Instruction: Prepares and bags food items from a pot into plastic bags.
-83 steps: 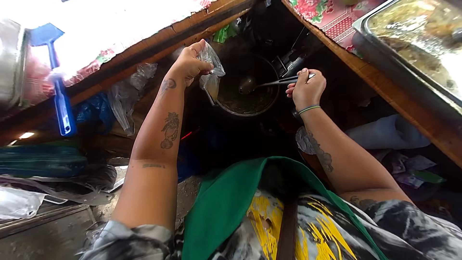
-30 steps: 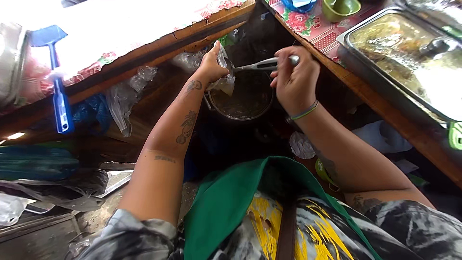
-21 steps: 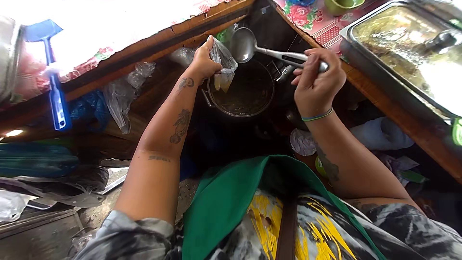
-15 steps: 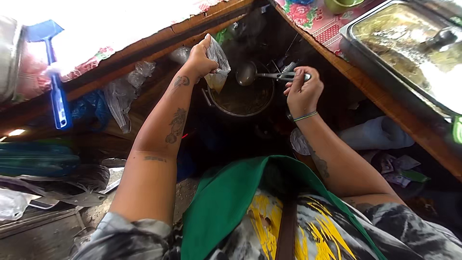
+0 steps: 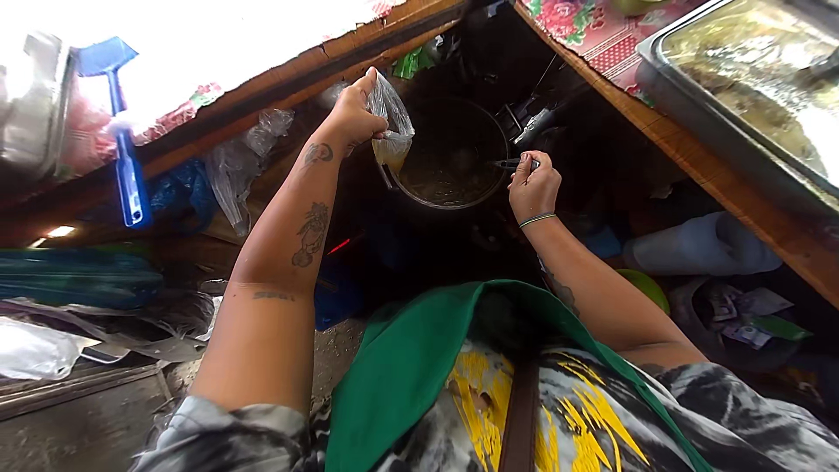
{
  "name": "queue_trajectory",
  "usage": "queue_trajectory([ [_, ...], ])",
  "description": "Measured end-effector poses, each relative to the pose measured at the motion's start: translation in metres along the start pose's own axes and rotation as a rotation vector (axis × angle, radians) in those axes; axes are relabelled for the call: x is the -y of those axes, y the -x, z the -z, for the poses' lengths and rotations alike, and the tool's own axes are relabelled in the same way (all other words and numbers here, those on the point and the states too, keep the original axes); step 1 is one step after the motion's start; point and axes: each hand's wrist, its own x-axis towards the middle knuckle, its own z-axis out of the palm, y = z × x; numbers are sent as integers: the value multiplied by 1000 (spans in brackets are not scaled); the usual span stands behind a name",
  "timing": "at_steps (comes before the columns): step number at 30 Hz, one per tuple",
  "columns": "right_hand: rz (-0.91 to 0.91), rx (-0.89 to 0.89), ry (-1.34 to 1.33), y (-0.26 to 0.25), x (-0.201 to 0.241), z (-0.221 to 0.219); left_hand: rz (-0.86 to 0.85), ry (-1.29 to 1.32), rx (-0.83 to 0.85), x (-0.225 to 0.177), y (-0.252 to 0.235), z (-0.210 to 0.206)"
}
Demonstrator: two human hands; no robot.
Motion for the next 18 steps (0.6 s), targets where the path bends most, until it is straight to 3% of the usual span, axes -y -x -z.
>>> queue_trajectory([
  [10,-495,-22,-326,-21,-12,16,13,-14,13,-2,1,9],
  [18,-571,-141,-520,-37,-2,47,23,-30,19,3,-1,9],
])
